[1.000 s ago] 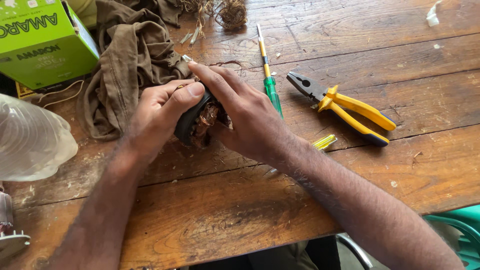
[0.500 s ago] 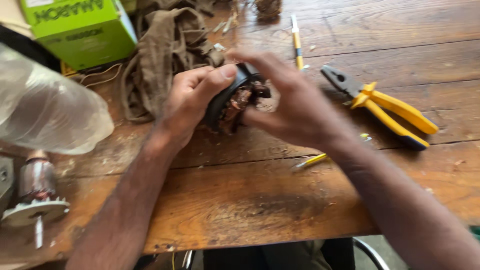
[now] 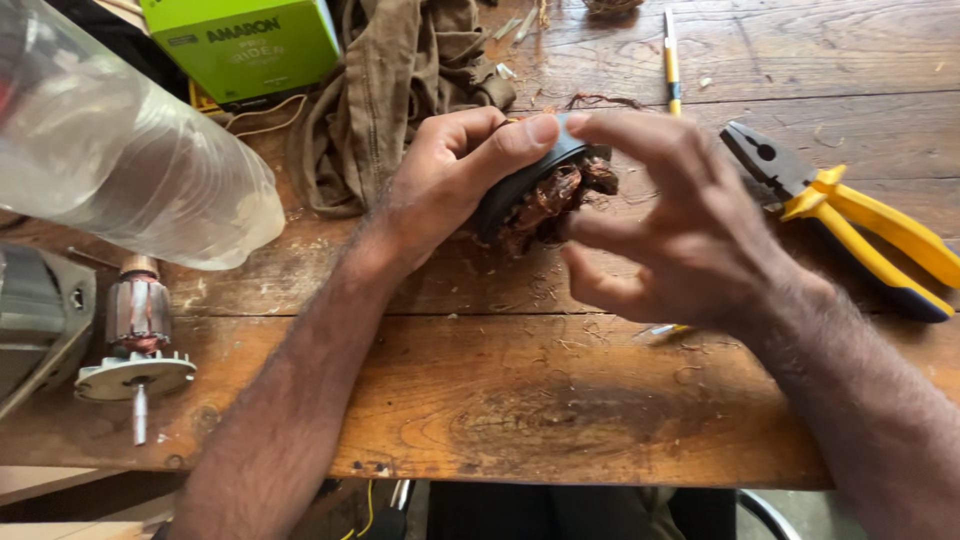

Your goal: The person disassembles an electric motor stator on a wooden workbench, using a screwdriver and pliers to pry and pull copper windings out of the housing, then works the copper wire loose by hand and sets pieces aside.

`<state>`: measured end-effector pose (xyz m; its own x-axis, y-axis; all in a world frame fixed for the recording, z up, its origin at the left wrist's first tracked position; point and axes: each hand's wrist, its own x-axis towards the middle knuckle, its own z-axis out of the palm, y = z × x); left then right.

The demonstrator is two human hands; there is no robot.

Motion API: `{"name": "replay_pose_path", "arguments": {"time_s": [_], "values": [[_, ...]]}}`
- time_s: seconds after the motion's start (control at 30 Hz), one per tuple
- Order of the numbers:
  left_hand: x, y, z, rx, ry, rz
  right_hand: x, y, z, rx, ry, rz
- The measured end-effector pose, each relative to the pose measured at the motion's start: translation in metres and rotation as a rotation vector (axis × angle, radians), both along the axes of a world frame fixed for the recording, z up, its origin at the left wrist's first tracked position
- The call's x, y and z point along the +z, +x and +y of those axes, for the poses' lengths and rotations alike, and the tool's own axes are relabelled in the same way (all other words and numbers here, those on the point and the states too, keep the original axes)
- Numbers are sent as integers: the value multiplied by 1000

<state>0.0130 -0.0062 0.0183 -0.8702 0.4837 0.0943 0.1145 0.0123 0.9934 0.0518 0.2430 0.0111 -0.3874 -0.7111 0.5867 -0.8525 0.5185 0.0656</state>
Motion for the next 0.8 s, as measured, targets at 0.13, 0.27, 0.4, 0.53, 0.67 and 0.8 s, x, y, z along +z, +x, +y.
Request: {"name": "replay_pose_path", "arguments": {"time_s": [0.13, 0.27, 0.4, 0.53, 0.67, 0.8], "values": [[-3, -3, -1, 8, 12, 22, -6, 4, -16, -110, 69, -38], [-4, -6, 0, 19, 7, 16, -7, 4, -23, -118, 46, -73], [-4, -3, 0, 9, -20, 26, -7, 3, -21, -130, 23, -101], [-4, -3, 1, 16, -28, 21, -8, 4, -21, -154, 35, -122], [-4, -3, 3, 25, -34, 35, -7, 3, -19, -145, 39, -146], [-5, -2, 1, 15, -15, 30, -8, -1, -19, -140, 41, -166]]}}
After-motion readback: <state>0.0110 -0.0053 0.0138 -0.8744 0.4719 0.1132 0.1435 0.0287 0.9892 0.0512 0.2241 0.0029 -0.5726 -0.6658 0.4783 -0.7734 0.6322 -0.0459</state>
